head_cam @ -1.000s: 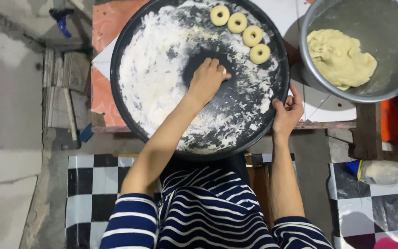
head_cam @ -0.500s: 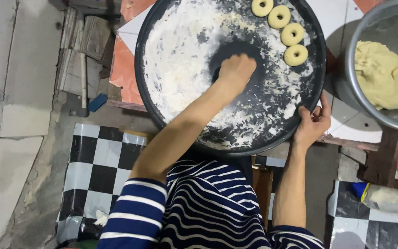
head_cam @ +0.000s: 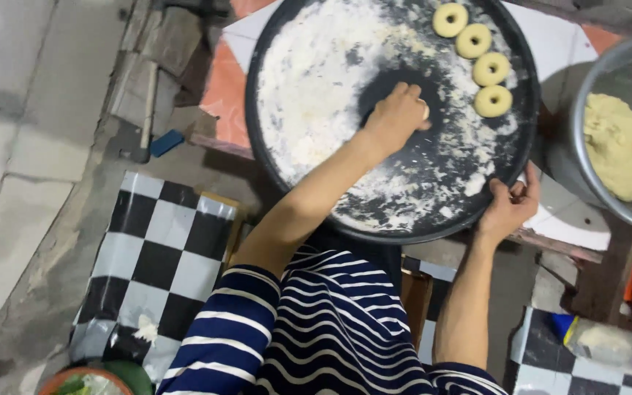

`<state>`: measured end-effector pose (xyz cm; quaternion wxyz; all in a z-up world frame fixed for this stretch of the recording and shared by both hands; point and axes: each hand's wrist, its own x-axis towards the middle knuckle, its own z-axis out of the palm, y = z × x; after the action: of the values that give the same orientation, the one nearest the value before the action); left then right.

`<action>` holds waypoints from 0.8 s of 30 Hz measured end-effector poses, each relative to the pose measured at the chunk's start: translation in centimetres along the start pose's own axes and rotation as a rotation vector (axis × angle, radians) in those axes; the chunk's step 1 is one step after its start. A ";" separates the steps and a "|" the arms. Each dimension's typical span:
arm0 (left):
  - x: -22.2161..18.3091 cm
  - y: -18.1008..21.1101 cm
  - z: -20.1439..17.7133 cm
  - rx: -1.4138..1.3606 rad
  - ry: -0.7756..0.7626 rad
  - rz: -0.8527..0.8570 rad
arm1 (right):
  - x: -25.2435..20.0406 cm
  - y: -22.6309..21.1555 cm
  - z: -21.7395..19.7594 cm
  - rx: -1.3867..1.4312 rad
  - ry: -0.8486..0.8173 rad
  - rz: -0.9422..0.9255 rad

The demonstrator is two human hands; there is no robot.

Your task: The person is taking pieces of dough from a bowl, rolling them into balls between their palms, and then pressing them onto a floured tray to form donut shapes.

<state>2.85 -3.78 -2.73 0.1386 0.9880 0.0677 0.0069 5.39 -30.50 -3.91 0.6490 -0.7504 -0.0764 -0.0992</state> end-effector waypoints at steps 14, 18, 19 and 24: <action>1.5 0.0 -1.0 -0.065 -0.098 -0.190 | -0.4 -0.5 0.0 0.012 -0.017 0.004; 6.0 -0.4 -0.3 -0.046 -0.119 -0.179 | 0.4 2.2 -0.4 0.002 0.022 -0.013; 5.7 -0.2 -0.2 -0.045 -0.107 -0.154 | 0.8 2.7 -0.7 0.000 0.045 -0.028; 1.3 -0.5 -1.6 0.024 0.254 0.096 | 0.5 3.2 -1.0 0.129 -0.035 0.025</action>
<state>4.00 -2.67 -1.37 0.1164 0.9829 0.0372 0.1378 6.59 -31.95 -6.67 0.6956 -0.7097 -0.0845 -0.0725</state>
